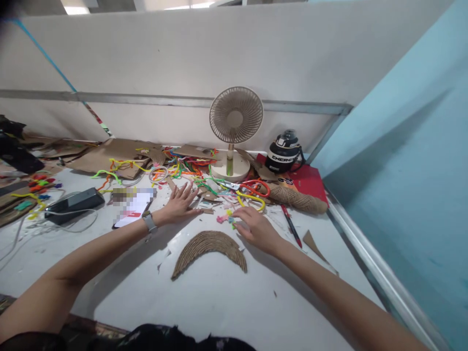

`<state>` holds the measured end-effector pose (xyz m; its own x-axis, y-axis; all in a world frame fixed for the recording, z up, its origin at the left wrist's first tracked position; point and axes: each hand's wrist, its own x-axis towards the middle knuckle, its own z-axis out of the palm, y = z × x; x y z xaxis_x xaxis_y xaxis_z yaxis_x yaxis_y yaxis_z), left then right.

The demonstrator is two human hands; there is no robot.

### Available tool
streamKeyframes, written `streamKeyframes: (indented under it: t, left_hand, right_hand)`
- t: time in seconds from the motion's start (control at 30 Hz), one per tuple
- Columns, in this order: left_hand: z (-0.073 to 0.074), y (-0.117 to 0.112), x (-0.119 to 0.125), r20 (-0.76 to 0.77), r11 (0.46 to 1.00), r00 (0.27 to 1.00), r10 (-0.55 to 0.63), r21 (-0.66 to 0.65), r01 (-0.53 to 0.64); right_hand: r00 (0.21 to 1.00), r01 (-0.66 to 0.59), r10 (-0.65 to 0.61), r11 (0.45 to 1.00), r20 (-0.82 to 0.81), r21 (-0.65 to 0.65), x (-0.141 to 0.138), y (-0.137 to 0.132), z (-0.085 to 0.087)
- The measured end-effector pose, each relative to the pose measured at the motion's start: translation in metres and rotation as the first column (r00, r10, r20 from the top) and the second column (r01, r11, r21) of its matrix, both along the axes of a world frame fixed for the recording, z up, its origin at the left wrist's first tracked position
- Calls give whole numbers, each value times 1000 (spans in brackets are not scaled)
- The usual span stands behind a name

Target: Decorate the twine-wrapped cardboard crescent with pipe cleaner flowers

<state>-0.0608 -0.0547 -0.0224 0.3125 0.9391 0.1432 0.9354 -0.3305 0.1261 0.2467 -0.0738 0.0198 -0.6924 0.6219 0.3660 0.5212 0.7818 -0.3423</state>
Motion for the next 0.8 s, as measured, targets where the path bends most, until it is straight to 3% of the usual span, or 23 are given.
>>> streamKeyframes:
  t: [0.2, 0.37, 0.53, 0.7, 0.8]
  left_hand:
    - [-4, 19, -5, -30, 998, 999, 33, 51, -32]
    - [-3, 30, -4, -21, 991, 995, 95, 99, -93]
    - [2, 30, 1, -20, 983, 995, 100, 158, -95]
    - [8, 15, 1, 13, 980, 995, 94, 175, -95]
    - [11, 3, 1, 34, 980, 997, 71, 184, -76]
  right_hand:
    - [985, -145, 149, 988, 85, -48, 4, -29, -1]
    - [964, -189, 203, 978, 175, -89, 24, -38, -4]
    - [884, -239, 267, 964, 383, -118, 51, -42, -14]
    - [872, -158, 82, 980, 482, 118, 77, -33, -21]
    - [885, -119, -9, 962, 466, 244, 75, -26, -20]
